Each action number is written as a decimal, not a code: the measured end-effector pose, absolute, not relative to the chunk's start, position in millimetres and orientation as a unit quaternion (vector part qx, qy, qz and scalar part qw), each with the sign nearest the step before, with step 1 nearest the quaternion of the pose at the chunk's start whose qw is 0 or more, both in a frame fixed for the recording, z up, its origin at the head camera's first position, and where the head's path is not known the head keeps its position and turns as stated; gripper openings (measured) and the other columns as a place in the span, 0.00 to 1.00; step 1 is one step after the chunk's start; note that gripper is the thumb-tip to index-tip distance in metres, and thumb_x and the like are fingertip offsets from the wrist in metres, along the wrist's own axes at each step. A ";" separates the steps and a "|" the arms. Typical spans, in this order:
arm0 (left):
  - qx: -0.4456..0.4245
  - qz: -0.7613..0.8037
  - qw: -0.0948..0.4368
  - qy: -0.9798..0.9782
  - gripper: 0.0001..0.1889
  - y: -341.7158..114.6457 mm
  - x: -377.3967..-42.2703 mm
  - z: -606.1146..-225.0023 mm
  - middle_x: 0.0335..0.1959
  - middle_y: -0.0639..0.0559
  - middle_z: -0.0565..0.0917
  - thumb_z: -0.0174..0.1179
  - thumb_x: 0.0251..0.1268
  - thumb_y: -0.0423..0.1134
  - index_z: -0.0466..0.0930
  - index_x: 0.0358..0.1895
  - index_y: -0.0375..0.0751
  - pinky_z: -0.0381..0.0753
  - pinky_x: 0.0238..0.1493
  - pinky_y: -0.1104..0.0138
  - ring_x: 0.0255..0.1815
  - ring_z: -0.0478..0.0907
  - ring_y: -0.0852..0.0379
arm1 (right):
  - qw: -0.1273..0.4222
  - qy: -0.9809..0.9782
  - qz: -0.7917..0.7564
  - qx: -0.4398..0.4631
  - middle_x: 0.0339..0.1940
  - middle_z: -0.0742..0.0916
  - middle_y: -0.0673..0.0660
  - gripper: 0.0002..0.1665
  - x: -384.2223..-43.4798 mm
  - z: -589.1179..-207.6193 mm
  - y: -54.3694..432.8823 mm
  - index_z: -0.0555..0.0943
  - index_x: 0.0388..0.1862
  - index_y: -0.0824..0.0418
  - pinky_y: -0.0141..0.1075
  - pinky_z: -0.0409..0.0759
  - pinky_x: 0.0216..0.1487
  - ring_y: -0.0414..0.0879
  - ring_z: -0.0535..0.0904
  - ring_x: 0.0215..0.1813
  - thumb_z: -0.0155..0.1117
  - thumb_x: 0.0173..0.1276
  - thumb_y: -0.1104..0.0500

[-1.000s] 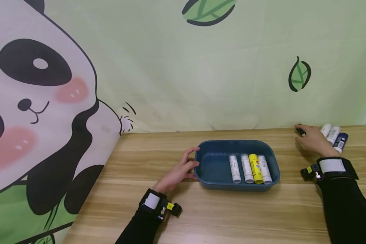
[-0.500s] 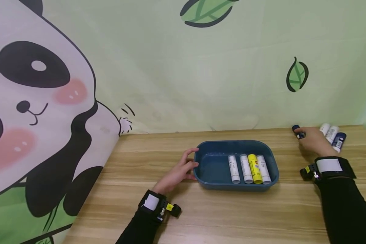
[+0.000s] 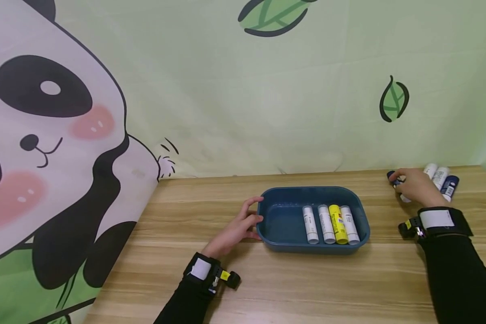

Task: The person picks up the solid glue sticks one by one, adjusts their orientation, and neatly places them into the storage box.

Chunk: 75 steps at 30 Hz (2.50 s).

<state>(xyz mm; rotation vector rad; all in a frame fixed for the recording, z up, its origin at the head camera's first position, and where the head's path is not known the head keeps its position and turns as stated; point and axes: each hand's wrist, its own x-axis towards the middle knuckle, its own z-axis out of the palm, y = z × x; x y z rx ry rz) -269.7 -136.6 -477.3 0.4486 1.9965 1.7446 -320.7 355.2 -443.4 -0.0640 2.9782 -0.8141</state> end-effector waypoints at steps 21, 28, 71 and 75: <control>0.158 0.630 0.224 0.727 0.31 -136.0 -268.4 -476.0 0.73 0.32 0.62 0.49 0.81 0.42 0.51 0.81 0.60 0.86 0.54 0.56 0.57 0.78 0.42 | 0.045 0.967 -0.250 -0.035 0.62 0.72 0.87 0.29 -322.4 -443.3 354.8 0.75 0.62 0.78 0.44 0.72 0.38 0.67 0.73 0.45 0.64 0.62 0.69; 0.160 0.628 0.223 0.728 0.31 -136.2 -268.6 -476.2 0.73 0.32 0.62 0.48 0.81 0.42 0.51 0.81 0.60 0.86 0.54 0.55 0.58 0.78 0.42 | 0.060 0.952 -0.298 -0.030 0.56 0.75 0.85 0.32 -320.2 -437.9 357.1 0.69 0.69 0.76 0.40 0.75 0.35 0.68 0.76 0.46 0.61 0.68 0.64; 0.159 0.630 0.224 0.726 0.31 -136.8 -269.0 -476.7 0.72 0.32 0.62 0.48 0.81 0.42 0.51 0.81 0.60 0.86 0.53 0.56 0.56 0.79 0.44 | 0.051 0.927 -0.369 -0.049 0.61 0.73 0.85 0.32 -303.8 -390.4 334.7 0.64 0.75 0.75 0.39 0.84 0.37 0.57 0.81 0.42 0.58 0.78 0.62; 0.161 0.630 0.223 0.726 0.31 -136.5 -268.7 -476.3 0.72 0.32 0.63 0.48 0.81 0.41 0.51 0.81 0.60 0.86 0.53 0.57 0.54 0.79 0.45 | 0.044 0.930 -0.362 -0.051 0.61 0.73 0.85 0.32 -303.8 -386.9 333.6 0.64 0.75 0.74 0.39 0.83 0.37 0.59 0.81 0.43 0.58 0.77 0.62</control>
